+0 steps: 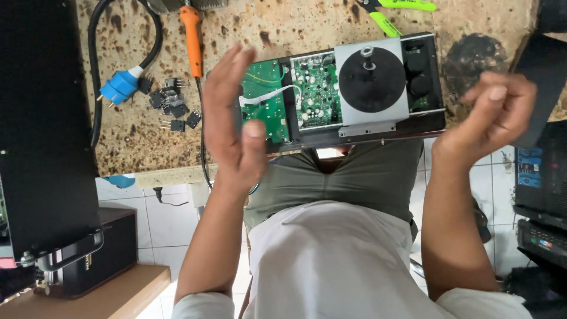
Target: The person assembles electronic components on a workbench. They place a large transformer onto a circuit board, then pick up and examine a smaller circuit board before placing it back down.
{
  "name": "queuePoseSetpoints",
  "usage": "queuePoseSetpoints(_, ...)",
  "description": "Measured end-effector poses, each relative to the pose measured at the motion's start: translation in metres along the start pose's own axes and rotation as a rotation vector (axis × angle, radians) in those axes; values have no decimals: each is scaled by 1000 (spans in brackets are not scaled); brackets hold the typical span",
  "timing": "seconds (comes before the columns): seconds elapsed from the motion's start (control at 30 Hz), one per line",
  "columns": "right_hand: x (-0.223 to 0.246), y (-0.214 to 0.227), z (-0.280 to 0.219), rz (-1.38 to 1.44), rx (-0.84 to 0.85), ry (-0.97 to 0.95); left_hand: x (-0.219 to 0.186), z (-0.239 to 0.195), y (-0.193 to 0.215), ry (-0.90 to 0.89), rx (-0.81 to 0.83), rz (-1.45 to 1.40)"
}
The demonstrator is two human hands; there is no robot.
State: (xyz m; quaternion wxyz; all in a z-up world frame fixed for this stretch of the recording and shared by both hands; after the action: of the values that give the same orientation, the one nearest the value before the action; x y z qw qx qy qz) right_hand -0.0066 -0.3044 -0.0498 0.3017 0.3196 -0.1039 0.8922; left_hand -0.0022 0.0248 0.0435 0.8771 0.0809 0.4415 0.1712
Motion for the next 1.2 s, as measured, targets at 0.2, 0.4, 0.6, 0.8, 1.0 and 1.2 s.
queuePoseSetpoints(0.2, -13, 5, -37, 58, -133, -141, 65, -58, 66, 307, -496, 56)
queuePoseSetpoints(0.4, -12, -2, -41, -63, -156, -24, 81, -82, 70, 387, -411, 87)
queuePoseSetpoints(0.6, -16, -4, -47, -225, -78, 149, 92, -72, 69, 487, -392, 191)
queuePoseSetpoints(0.8, -15, -7, -47, -239, -97, 200, 87, -71, 67, 520, -354, 314)
queuePoseSetpoints(1.0, -11, -10, -47, -290, -118, 209, 87, -70, 66, 538, -328, 333)
queuePoseSetpoints(1.2, -12, -9, -48, -320, -113, 222, 89, -71, 65, 555, -326, 364)
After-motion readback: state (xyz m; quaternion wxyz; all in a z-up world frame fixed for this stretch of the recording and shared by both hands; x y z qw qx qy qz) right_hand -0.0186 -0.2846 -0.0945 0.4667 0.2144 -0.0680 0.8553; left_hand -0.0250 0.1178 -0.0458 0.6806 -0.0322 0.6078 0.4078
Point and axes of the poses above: each hand's wrist, its own z-axis towards the middle knuckle, its own y-axis out of the back of the hand, x = y × z, the point moved 4 cm from there along z, towards the middle knuckle, and after that the axes turned 5 degrees about y, right-handed, at the moved point
